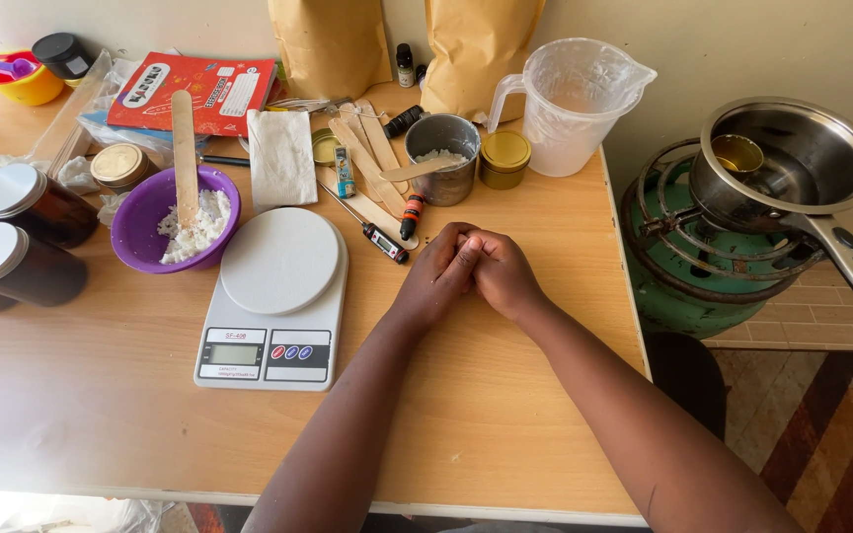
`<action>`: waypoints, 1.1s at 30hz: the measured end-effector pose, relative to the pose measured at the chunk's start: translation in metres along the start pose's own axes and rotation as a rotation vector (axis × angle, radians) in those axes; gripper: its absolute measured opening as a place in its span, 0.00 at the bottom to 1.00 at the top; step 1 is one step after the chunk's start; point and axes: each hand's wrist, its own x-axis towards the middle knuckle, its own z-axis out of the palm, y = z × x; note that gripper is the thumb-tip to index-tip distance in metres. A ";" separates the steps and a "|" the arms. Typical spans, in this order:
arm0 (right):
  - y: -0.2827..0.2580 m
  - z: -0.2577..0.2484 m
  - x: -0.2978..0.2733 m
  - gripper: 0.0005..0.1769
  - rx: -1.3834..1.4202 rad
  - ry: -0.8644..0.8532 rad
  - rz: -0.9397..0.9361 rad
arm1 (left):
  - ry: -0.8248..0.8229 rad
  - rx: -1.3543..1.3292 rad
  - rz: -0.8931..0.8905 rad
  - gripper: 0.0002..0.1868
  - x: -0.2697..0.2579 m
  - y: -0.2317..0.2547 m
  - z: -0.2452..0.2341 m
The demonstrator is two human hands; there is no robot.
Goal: The person lights a portable gas stove, weighs wax flakes on a digital scale, transfers them to a pot, and stirs the melting wax.
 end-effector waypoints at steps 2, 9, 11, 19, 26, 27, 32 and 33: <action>-0.001 0.001 0.000 0.22 -0.030 0.000 0.017 | -0.001 -0.005 0.002 0.22 0.000 0.002 0.000; -0.001 0.002 0.000 0.22 -0.027 0.009 0.022 | 0.002 -0.013 0.005 0.21 0.000 0.001 0.000; -0.003 0.000 0.000 0.22 -0.049 0.004 0.014 | 0.008 -0.018 0.008 0.21 0.001 -0.003 0.001; 0.010 -0.002 0.005 0.22 -0.047 0.013 0.039 | 0.005 -0.027 0.020 0.20 0.002 -0.004 0.000; 0.013 -0.003 0.006 0.23 -0.057 0.014 0.048 | 0.014 -0.043 0.026 0.19 0.001 -0.002 -0.001; 0.015 -0.003 0.006 0.23 -0.057 0.013 0.045 | 0.016 -0.043 0.028 0.19 0.001 -0.003 -0.001; 0.012 -0.001 0.005 0.22 -0.061 0.022 0.060 | 0.019 -0.048 0.030 0.20 0.001 -0.002 -0.001; 0.014 -0.002 0.004 0.22 -0.062 0.021 0.060 | 0.020 -0.048 0.029 0.20 0.001 -0.001 -0.001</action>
